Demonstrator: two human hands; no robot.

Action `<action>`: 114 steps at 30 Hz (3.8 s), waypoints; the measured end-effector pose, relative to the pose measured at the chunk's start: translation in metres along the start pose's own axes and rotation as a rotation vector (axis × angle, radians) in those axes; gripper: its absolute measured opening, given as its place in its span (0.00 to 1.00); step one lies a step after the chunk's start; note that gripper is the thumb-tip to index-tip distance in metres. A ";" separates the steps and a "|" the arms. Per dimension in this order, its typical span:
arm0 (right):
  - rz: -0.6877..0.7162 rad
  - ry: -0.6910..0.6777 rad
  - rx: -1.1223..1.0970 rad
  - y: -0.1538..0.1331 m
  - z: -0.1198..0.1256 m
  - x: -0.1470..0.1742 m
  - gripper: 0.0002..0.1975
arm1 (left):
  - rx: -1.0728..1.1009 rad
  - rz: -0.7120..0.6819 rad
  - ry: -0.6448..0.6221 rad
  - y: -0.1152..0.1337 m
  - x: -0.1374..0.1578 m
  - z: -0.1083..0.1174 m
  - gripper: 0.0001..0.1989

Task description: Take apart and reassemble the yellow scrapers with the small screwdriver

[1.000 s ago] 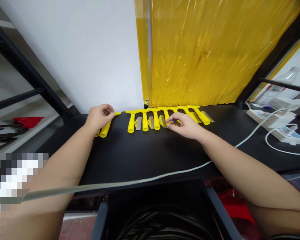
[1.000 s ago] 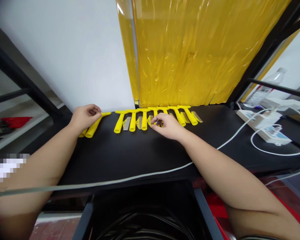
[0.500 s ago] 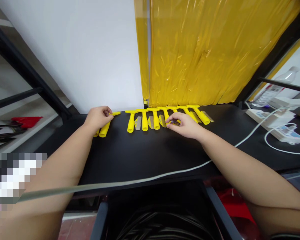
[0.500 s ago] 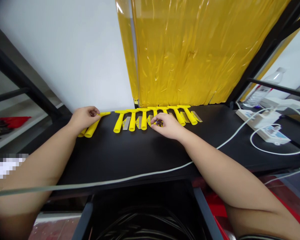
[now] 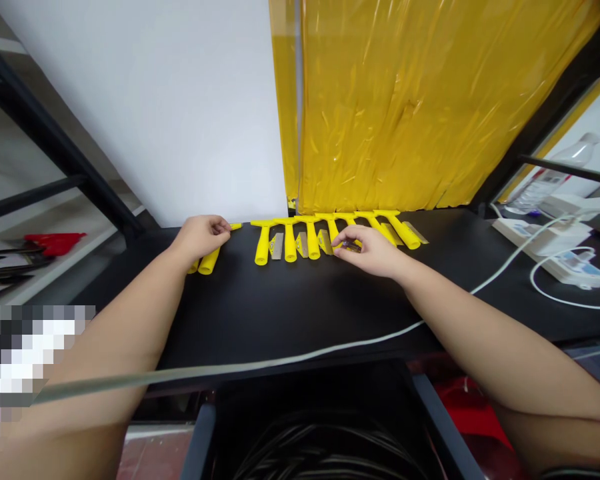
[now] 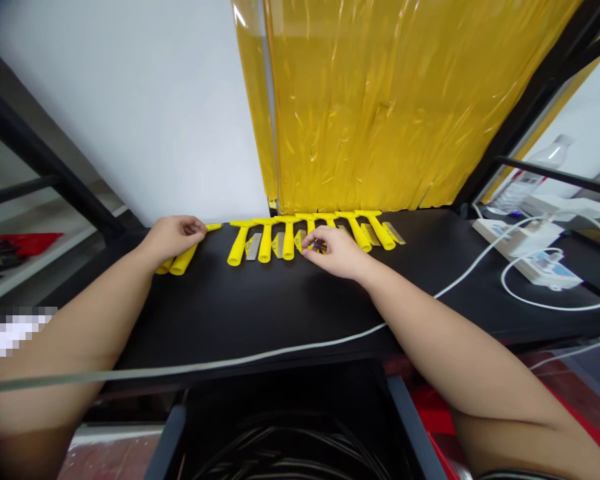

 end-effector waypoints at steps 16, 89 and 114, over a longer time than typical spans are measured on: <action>-0.015 -0.010 -0.008 -0.001 0.001 0.000 0.07 | -0.374 0.192 0.001 -0.012 -0.007 -0.007 0.22; 0.030 0.252 -0.523 -0.016 -0.014 0.001 0.19 | 0.099 -0.738 -0.687 0.129 0.081 -0.090 0.20; 0.071 0.149 -0.721 -0.026 -0.017 -0.001 0.18 | 0.100 -0.765 -0.680 0.130 0.081 -0.090 0.20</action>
Point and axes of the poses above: each hand's wrist, its own x-axis away from the middle knuckle, its own z-axis out of the back of the hand, y = z × x, the point moved 2 cm from there along -x, towards the middle knuckle, and after that the axes turned 13 degrees about x, right-handed, at the moved point
